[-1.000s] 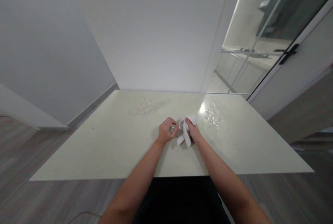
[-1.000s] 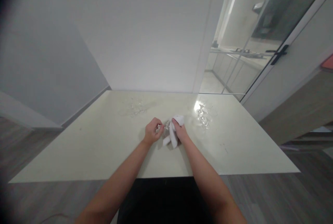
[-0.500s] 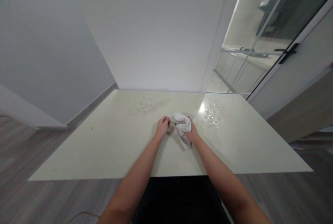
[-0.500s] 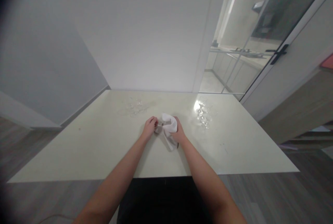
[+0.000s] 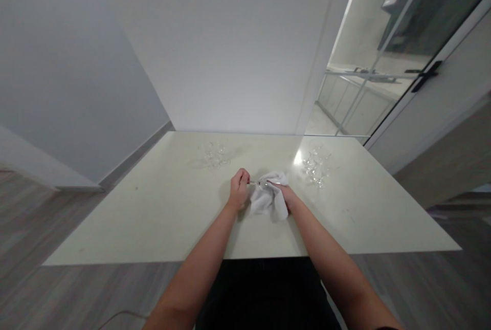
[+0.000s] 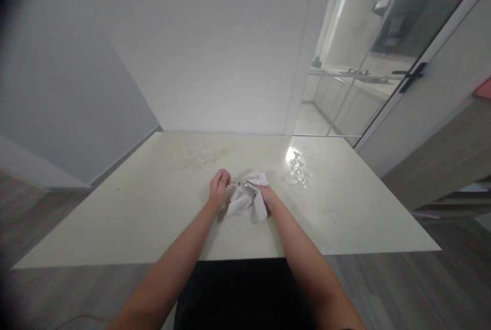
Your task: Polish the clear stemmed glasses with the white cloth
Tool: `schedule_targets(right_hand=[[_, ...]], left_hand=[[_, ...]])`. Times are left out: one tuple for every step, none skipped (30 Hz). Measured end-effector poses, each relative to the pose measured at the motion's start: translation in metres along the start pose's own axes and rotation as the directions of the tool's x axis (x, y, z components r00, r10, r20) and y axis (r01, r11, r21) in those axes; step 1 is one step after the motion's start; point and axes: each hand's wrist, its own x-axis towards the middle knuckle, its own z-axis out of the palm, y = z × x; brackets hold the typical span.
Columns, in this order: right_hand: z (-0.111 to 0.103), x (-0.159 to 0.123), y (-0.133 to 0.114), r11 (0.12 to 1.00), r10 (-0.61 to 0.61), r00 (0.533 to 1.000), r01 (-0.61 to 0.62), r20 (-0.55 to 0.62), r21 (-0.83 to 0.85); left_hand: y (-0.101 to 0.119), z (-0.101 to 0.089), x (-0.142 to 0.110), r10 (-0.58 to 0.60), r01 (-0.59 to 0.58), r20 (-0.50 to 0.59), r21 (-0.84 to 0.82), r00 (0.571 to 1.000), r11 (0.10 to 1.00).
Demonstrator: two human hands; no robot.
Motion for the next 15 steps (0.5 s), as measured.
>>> schedule_targets(right_hand=[[-0.0013,-0.0016,-0.0001,1.000,0.002,1.000,-0.002,0.000,-0.027],[-0.0027,-0.0028,-0.0002,0.998,-0.005,1.000,0.005,0.012,-0.055],[-0.0040,-0.0037,-0.0004,0.996,-0.019,0.999,0.022,0.034,-0.082],[-0.0053,-0.0044,-0.0006,0.993,-0.038,0.997,0.045,0.066,-0.108],[-0.0064,-0.0048,-0.0010,0.989,-0.055,0.993,0.068,0.101,-0.132],[-0.0074,-0.0051,-0.0015,0.984,-0.067,0.989,0.087,0.133,-0.158],[-0.0082,-0.0052,-0.0020,0.977,-0.076,0.985,0.105,0.156,-0.186],[-0.0089,-0.0051,-0.0024,0.969,-0.085,0.981,0.122,0.175,-0.215],[-0.0094,-0.0050,-0.0028,0.961,-0.093,0.977,0.139,0.191,-0.240],[-0.0098,-0.0048,-0.0030,0.954,-0.099,0.974,0.151,0.205,-0.260],[-0.0099,-0.0047,-0.0030,0.949,-0.104,0.972,0.161,0.213,-0.271],[-0.0098,-0.0047,-0.0028,0.947,-0.112,0.971,0.168,0.210,-0.273],[-0.0095,-0.0049,-0.0025,0.946,-0.122,0.972,0.175,0.199,-0.272],[-0.0090,-0.0053,-0.0022,0.945,-0.136,0.974,0.182,0.181,-0.271],[-0.0083,-0.0058,-0.0020,0.942,-0.157,0.976,0.195,0.153,-0.272]], left_hand=[[0.0012,-0.0010,-0.0015,0.056,-0.057,0.010,0.027,0.998,0.998],[0.0021,-0.0018,-0.0027,0.099,-0.099,0.015,0.051,0.995,0.994],[0.0026,-0.0025,-0.0034,0.125,-0.126,0.018,0.069,0.992,0.990],[0.0030,-0.0029,-0.0038,0.138,-0.140,0.019,0.082,0.990,0.987],[0.0031,-0.0032,-0.0038,0.142,-0.143,0.020,0.091,0.990,0.985],[0.0032,-0.0034,-0.0036,0.140,-0.141,0.022,0.097,0.990,0.985],[0.0034,-0.0035,-0.0034,0.134,-0.136,0.024,0.100,0.991,0.986],[0.0036,-0.0036,-0.0032,0.126,-0.129,0.030,0.102,0.992,0.986],[0.0039,-0.0036,-0.0031,0.118,-0.121,0.036,0.103,0.992,0.987],[0.0044,-0.0037,-0.0032,0.110,-0.114,0.042,0.105,0.993,0.988],[0.0049,-0.0038,-0.0035,0.101,-0.106,0.049,0.107,0.994,0.989],[0.0055,-0.0040,-0.0040,0.095,-0.100,0.054,0.108,0.994,0.989],[0.0062,-0.0043,-0.0045,0.091,-0.097,0.059,0.110,0.994,0.989],[0.0069,-0.0046,-0.0051,0.088,-0.095,0.064,0.113,0.994,0.989],[0.0076,-0.0049,-0.0057,0.087,-0.094,0.068,0.117,0.994,0.989]])
